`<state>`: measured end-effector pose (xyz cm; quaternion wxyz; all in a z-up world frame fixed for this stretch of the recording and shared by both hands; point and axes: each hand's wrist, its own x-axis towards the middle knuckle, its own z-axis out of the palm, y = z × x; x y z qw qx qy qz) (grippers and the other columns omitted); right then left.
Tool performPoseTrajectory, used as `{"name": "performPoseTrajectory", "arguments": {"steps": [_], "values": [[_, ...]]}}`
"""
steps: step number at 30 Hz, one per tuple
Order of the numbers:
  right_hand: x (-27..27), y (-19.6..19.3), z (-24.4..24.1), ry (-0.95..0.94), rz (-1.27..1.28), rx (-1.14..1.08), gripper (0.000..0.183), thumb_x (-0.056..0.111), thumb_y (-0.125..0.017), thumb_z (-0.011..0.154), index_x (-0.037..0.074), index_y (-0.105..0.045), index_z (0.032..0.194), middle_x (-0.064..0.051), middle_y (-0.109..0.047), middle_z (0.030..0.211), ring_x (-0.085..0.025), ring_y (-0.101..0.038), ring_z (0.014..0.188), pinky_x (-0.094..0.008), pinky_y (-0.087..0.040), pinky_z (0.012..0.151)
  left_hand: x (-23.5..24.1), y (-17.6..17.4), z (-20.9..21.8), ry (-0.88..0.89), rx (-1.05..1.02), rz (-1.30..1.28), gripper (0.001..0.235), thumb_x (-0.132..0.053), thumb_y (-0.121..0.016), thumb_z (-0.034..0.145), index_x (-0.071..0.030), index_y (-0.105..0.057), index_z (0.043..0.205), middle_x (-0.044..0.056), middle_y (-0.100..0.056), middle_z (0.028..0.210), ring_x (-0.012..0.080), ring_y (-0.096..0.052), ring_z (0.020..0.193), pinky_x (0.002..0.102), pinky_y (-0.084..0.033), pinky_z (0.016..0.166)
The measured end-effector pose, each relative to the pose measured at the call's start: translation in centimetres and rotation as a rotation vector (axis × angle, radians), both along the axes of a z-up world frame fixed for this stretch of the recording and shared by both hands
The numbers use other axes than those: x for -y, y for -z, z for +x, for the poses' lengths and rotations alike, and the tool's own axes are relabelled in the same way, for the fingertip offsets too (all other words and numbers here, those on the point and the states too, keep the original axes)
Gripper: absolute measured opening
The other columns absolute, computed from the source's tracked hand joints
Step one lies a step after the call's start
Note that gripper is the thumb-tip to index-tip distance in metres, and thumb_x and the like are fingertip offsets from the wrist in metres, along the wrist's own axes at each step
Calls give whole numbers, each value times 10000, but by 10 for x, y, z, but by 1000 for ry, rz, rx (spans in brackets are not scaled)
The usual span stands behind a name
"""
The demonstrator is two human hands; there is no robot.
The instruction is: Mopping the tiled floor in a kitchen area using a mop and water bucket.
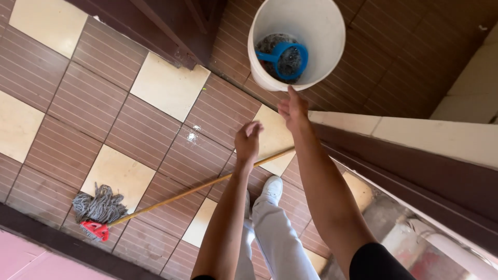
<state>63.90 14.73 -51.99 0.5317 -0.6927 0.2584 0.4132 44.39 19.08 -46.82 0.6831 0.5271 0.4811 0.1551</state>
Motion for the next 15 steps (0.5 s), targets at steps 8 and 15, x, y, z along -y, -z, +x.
{"name": "performPoseTrajectory", "arguments": {"steps": [8, 15], "values": [[-30, 49, 31, 149, 245, -107, 616, 468, -663, 909, 106, -477, 1370, -188, -627, 1162, -317, -675, 1006, -399, -566, 908, -32, 5, 44, -81, 35, -128, 410, -213, -602, 1002, 47, -626, 1319, 155, -751, 1156, 188, -727, 1082, 265, -520, 791], [15, 43, 12, 301, 405, -127, 244, 131, -562, 967, -44, -500, 1127, -220, -636, 1104, -321, -710, 1021, -381, -608, 886, -20, -5, 12, -92, -80, -229, 470, -264, -618, 955, 33, -643, 1318, 157, -747, 1184, 216, -731, 1103, 300, -535, 838]]}}
